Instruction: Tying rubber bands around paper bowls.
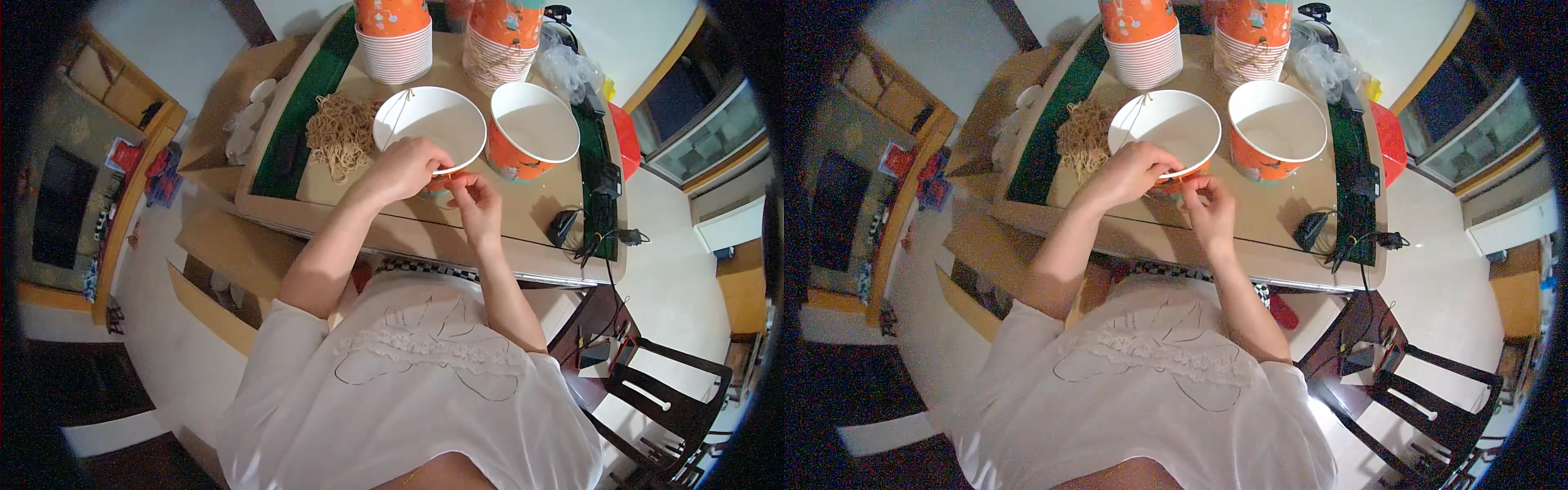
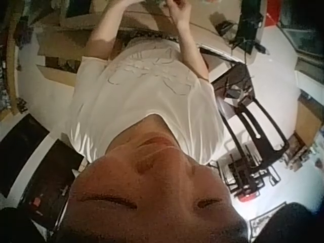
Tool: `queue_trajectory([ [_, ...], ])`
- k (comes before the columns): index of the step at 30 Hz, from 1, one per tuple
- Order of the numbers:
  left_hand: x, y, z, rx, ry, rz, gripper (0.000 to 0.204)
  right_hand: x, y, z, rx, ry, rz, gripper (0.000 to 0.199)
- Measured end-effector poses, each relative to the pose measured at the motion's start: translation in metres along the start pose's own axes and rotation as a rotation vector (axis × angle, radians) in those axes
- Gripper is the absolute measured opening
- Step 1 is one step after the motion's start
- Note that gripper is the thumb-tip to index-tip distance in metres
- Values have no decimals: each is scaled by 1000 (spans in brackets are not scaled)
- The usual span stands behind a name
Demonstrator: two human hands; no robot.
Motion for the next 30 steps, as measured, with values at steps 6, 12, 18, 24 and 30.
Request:
queue_trajectory([
  [6, -2, -1, 3, 49, -15, -33, 21, 1, 1, 3, 8, -11, -27, 9],
  [12, -3, -5, 6, 164, 48, -47, 15, -2, 3, 7, 9, 10, -62, 10],
  [18, 5, 6, 7, -55, 14, -114, 10, 38, -9, -10, 82, 9, 11, 11],
  [24, 22, -3, 10, 55, 240, -560, 12, 95, -36, 11, 292, 187, -231, 12],
  [30, 20, -3, 6, 70, 208, -581, 11, 93, -23, 44, 309, 199, -813, 17],
])
Point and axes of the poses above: each hand's wrist, its own z-axis towards the middle knuckle, its own y-axis out of the back of the hand, x = y × z, the point moved 8 cm from there along z, towards the middle knuckle, and after that the axes turned 6 degrees about x, right-handed, at the moved point
